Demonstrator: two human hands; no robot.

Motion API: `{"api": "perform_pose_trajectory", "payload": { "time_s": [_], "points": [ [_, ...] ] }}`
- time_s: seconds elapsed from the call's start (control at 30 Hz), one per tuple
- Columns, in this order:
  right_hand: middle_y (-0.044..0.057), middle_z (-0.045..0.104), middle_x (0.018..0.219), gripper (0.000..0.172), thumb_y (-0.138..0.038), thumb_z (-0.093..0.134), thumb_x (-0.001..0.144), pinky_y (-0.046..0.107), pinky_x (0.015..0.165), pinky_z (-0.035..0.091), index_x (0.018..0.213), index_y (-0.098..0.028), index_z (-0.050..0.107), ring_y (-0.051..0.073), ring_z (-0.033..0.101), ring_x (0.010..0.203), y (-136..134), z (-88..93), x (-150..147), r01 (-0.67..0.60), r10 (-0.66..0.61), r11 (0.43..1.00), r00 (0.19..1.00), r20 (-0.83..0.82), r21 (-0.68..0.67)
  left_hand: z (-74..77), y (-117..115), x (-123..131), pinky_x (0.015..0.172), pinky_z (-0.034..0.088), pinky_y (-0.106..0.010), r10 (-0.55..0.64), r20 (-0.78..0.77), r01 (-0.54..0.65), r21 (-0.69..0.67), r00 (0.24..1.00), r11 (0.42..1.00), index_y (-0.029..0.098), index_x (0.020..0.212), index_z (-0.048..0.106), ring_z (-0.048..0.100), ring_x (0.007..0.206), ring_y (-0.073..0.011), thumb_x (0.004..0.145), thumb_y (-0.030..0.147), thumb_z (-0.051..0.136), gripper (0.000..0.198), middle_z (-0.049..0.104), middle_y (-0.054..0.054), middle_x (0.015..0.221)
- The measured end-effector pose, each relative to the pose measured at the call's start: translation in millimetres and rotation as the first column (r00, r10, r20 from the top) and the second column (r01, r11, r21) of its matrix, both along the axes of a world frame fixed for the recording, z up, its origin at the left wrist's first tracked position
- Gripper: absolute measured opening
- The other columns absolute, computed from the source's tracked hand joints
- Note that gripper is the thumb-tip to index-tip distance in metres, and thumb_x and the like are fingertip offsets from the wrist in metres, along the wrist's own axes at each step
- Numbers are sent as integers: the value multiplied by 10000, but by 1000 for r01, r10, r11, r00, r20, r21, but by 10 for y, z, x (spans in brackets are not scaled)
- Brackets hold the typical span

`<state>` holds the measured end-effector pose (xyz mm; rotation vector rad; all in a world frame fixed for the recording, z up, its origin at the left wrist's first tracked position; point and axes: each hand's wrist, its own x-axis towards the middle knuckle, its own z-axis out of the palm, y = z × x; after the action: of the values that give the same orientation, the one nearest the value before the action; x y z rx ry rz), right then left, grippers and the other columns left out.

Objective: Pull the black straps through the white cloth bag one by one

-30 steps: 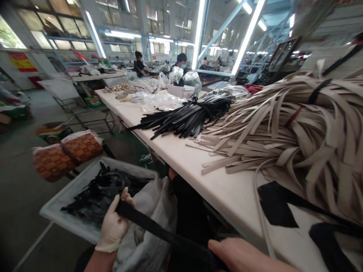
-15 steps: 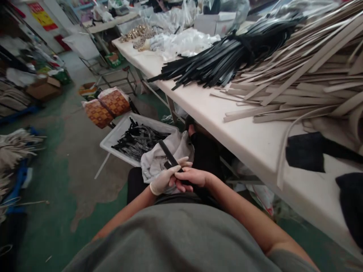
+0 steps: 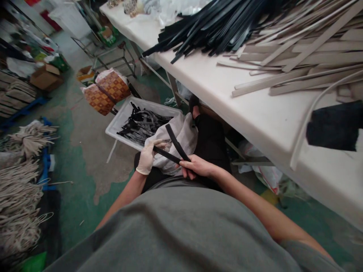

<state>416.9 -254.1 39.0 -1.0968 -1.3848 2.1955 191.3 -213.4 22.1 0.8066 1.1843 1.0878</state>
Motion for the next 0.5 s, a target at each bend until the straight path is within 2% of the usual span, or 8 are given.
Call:
{"api": "perform_pose_trajectory", "payload": {
  "time_s": [0.1, 0.2, 0.27, 0.33, 0.43, 0.5],
  "points": [
    [-18, 595, 578, 454, -571, 551, 843, 199, 385, 318, 879, -123, 619, 68, 451, 378, 69, -63, 16, 110, -111, 993, 993, 31, 48, -146, 171, -65, 889, 516, -386, 13, -61, -17, -60, 998, 998, 100, 1034, 674, 695, 940, -260, 824, 728, 436, 704, 732, -151, 924],
    [-53, 520, 496, 420, -563, 539, 852, 204, 358, 256, 834, -147, 594, 59, 368, 339, 177, -167, 66, 332, -342, 934, 938, 56, 133, -445, 393, -153, 882, 507, -350, -26, -222, -3, -131, 975, 991, 102, 1020, 676, 687, 961, -240, 873, 684, 362, 678, 725, -158, 968],
    [-70, 465, 458, 419, -577, 533, 851, 209, 347, 221, 825, -161, 578, 60, 330, 328, 235, -256, 115, 471, -479, 871, 877, 33, 138, -682, 530, -203, 878, 495, -331, -129, -422, 50, -194, 897, 980, 85, 991, 681, 682, 951, -230, 904, 567, 413, 558, 723, -159, 963],
    [-84, 419, 437, 421, -591, 540, 846, 212, 346, 199, 819, -171, 560, 60, 299, 321, 268, -344, 157, 554, -554, 827, 832, -33, 97, -902, 628, -217, 882, 481, -337, -232, -574, 88, -268, 785, 959, 75, 917, 690, 674, 941, -244, 893, 461, 494, 434, 720, -166, 934],
    [-91, 400, 439, 408, -587, 566, 839, 213, 348, 180, 823, -180, 542, 56, 268, 317, 278, -435, 184, 587, -581, 809, 804, -123, 15, -1153, 677, -154, 941, 441, -375, -307, -656, 110, -324, 689, 940, 105, 830, 694, 646, 1016, -305, 781, 345, 681, 245, 718, -183, 958],
    [-89, 407, 447, 405, -583, 573, 839, 214, 350, 181, 831, -179, 544, 55, 264, 318, 277, -456, 180, 589, -584, 808, 800, -136, -7, -1267, 657, -81, 996, 392, -400, -340, -692, 129, -340, 637, 932, 120, 859, 693, 600, 1115, -347, 700, 261, 761, 223, 705, -199, 1033]
  ]
}}
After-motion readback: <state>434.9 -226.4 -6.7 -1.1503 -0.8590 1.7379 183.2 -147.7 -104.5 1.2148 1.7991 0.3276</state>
